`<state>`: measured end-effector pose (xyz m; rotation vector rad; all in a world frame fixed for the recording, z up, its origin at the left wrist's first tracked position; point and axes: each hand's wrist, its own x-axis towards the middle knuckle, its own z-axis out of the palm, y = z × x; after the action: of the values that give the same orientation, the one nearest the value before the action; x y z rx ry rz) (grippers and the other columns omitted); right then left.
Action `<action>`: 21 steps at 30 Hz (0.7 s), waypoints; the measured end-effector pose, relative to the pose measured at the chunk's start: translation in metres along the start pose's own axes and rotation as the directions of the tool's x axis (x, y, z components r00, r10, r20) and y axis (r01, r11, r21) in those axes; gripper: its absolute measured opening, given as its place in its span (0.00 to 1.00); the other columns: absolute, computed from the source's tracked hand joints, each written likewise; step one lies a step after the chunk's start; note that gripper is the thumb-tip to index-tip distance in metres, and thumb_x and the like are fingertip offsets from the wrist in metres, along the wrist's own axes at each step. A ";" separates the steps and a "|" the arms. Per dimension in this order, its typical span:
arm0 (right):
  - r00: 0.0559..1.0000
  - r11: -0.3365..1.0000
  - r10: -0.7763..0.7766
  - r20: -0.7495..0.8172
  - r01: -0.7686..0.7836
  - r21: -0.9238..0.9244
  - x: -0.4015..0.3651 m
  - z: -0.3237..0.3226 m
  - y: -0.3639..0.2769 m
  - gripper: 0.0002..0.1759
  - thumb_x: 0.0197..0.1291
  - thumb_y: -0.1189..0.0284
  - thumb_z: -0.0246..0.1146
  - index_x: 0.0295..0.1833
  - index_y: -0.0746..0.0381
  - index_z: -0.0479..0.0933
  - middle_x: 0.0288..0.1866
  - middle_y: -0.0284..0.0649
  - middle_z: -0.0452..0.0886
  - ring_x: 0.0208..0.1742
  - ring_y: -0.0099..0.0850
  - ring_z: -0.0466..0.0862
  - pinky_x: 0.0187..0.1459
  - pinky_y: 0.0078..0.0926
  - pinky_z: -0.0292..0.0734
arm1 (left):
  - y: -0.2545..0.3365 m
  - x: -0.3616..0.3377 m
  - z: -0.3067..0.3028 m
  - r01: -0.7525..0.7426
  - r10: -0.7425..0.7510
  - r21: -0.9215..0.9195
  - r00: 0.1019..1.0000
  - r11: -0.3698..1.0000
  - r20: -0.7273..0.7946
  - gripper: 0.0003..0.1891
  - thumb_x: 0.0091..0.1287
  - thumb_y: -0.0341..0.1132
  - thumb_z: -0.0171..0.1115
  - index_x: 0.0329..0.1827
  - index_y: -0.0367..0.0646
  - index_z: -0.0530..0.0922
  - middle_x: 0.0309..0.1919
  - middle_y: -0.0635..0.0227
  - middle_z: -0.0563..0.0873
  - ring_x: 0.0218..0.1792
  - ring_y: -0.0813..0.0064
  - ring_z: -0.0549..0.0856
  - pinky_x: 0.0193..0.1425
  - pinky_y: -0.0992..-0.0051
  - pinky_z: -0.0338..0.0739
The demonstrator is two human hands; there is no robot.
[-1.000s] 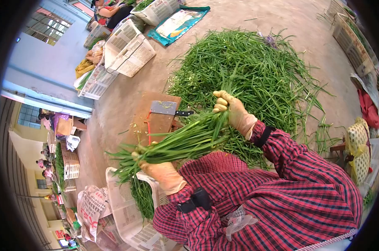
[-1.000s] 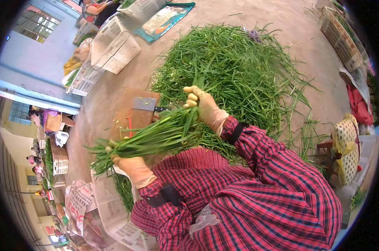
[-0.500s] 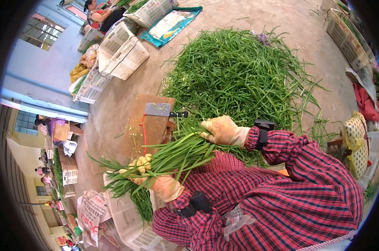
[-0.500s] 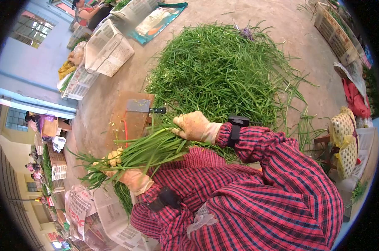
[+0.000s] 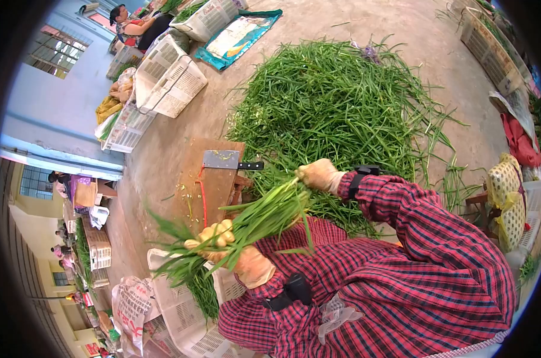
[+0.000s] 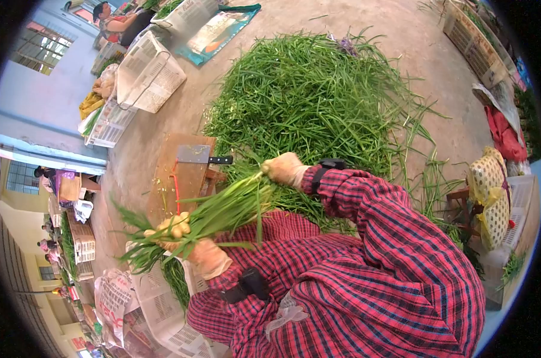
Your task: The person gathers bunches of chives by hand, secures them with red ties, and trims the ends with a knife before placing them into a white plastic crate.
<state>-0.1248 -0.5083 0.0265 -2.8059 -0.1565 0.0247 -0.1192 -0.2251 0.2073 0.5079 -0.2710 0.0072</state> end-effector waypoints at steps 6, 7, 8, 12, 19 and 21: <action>0.812 0.630 0.136 0.567 -0.512 0.583 -0.044 0.003 0.047 0.30 0.78 0.47 0.56 0.71 0.58 0.78 0.62 0.41 0.87 0.58 0.33 0.86 0.60 0.36 0.81 | 0.047 0.024 0.003 0.080 -0.039 -0.332 0.991 0.940 0.128 0.22 0.75 0.55 0.61 0.28 0.54 0.68 0.26 0.77 0.70 0.33 0.75 0.69 0.56 0.68 0.71; 0.872 0.264 -0.064 0.486 -0.455 0.851 -0.048 -0.011 0.029 0.32 0.78 0.47 0.56 0.73 0.60 0.76 0.68 0.40 0.84 0.63 0.28 0.83 0.64 0.32 0.79 | 0.042 0.028 -0.001 0.086 -0.043 -0.337 0.990 0.937 0.134 0.22 0.75 0.55 0.61 0.28 0.54 0.68 0.26 0.77 0.70 0.33 0.75 0.69 0.56 0.68 0.71; 0.867 -0.107 -0.282 0.412 -0.455 0.884 -0.043 -0.013 0.020 0.30 0.80 0.52 0.56 0.76 0.61 0.72 0.76 0.36 0.76 0.69 0.23 0.76 0.68 0.29 0.74 | 0.035 0.033 -0.003 0.137 -0.096 -0.275 0.983 0.952 0.156 0.19 0.74 0.54 0.63 0.32 0.52 0.70 0.29 0.76 0.71 0.35 0.75 0.71 0.60 0.67 0.71; 0.916 -0.208 -0.375 0.144 -0.235 0.950 -0.011 -0.058 -0.029 0.28 0.78 0.63 0.60 0.77 0.63 0.70 0.76 0.38 0.76 0.74 0.30 0.75 0.73 0.35 0.73 | 0.022 0.043 0.010 0.176 -0.169 0.301 0.984 0.937 -0.048 0.17 0.77 0.51 0.60 0.51 0.45 0.74 0.42 0.69 0.79 0.45 0.70 0.80 0.64 0.65 0.76; 0.972 -0.215 -0.227 0.063 -0.114 0.970 -0.011 -0.126 -0.065 0.31 0.72 0.64 0.67 0.75 0.64 0.71 0.68 0.39 0.82 0.63 0.30 0.82 0.68 0.32 0.76 | 0.038 0.045 0.033 0.410 -0.154 0.636 0.895 0.654 -0.419 0.23 0.81 0.49 0.54 0.64 0.38 0.78 0.59 0.60 0.85 0.56 0.64 0.87 0.58 0.63 0.87; 0.977 -0.493 -0.196 0.081 -0.170 0.854 -0.016 -0.129 -0.075 0.24 0.74 0.64 0.64 0.70 0.64 0.76 0.63 0.38 0.84 0.61 0.27 0.83 0.68 0.29 0.75 | 0.043 0.050 0.033 0.394 -0.032 0.584 0.846 0.709 -0.532 0.24 0.82 0.50 0.52 0.63 0.36 0.79 0.57 0.58 0.86 0.53 0.64 0.88 0.58 0.62 0.88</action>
<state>-0.1445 -0.4814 0.1732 -0.6989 -0.1032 0.3153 -0.0825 -0.2065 0.2681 1.2568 0.3274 -0.0010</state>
